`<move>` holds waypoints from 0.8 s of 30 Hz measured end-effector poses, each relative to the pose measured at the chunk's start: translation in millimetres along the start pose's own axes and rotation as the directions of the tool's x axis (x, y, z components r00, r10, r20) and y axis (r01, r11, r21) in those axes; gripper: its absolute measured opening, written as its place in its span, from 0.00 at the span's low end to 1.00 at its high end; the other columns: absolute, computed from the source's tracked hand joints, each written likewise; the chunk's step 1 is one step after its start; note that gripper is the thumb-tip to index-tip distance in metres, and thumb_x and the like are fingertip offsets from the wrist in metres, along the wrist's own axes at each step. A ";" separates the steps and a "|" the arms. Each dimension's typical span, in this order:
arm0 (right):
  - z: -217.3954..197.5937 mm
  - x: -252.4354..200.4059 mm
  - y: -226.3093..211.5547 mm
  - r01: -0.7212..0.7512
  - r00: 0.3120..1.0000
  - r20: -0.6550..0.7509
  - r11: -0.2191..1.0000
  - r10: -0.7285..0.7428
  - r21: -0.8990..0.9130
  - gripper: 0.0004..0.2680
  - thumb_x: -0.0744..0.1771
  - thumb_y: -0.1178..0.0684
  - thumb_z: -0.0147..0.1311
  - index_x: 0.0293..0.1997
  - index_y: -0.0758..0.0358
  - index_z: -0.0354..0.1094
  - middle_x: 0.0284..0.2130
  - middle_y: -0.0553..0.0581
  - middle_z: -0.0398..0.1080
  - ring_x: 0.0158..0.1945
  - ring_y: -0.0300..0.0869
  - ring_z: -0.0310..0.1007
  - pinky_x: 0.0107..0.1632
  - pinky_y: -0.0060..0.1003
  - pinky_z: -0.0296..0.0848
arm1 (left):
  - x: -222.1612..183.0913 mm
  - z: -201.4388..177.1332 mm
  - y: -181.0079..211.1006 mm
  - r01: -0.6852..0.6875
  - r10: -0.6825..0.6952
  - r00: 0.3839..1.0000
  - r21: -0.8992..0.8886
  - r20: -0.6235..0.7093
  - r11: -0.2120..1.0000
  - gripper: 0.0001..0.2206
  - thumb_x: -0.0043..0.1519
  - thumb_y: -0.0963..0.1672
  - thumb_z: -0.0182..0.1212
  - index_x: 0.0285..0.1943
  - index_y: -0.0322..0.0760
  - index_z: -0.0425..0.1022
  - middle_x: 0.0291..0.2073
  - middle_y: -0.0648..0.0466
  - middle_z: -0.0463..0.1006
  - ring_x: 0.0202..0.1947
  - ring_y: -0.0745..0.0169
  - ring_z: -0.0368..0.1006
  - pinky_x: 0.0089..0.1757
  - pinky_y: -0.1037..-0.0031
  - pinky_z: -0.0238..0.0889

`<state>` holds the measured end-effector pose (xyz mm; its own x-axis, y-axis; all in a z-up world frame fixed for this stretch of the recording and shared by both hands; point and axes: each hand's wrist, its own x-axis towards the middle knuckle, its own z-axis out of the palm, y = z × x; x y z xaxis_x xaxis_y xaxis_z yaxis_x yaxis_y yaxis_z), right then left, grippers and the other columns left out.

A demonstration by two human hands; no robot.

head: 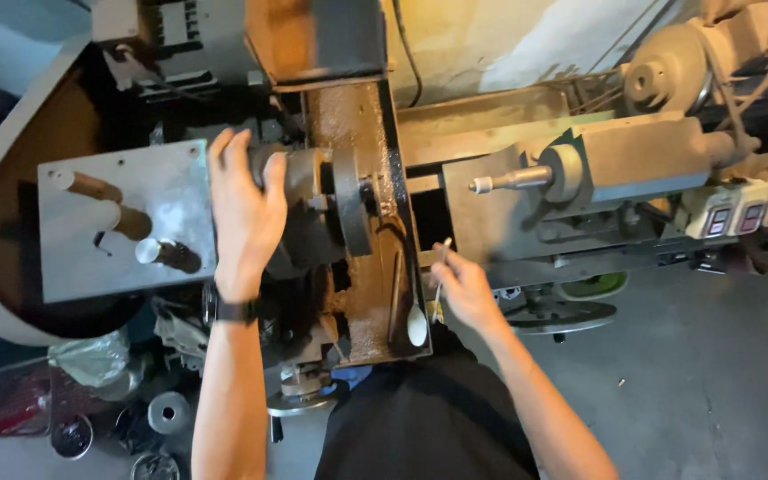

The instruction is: Machine and measure a metal component using a lathe and a caliper.

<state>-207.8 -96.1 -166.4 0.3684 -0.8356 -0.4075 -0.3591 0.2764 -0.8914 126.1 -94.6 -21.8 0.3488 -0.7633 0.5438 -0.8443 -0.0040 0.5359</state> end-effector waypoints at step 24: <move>4.1 33.7 -40.0 0.324 0.939 -0.061 0.931 -0.338 -0.165 0.18 0.70 0.56 0.49 0.71 0.68 0.59 0.29 0.47 0.74 0.32 0.29 0.68 0.39 0.27 0.70 | 14.9 11.7 3.4 0.470 -0.468 0.873 0.025 0.138 0.882 0.24 0.63 0.49 0.63 0.56 0.18 0.73 0.38 0.29 0.80 0.42 0.32 0.79 0.44 0.58 0.72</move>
<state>-177.5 -133.4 -145.3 0.4152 -0.9071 -0.0696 -0.3564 -0.0918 -0.9298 123.7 -113.6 -19.4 0.6435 -0.7536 0.1342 -0.5914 -0.3781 0.7122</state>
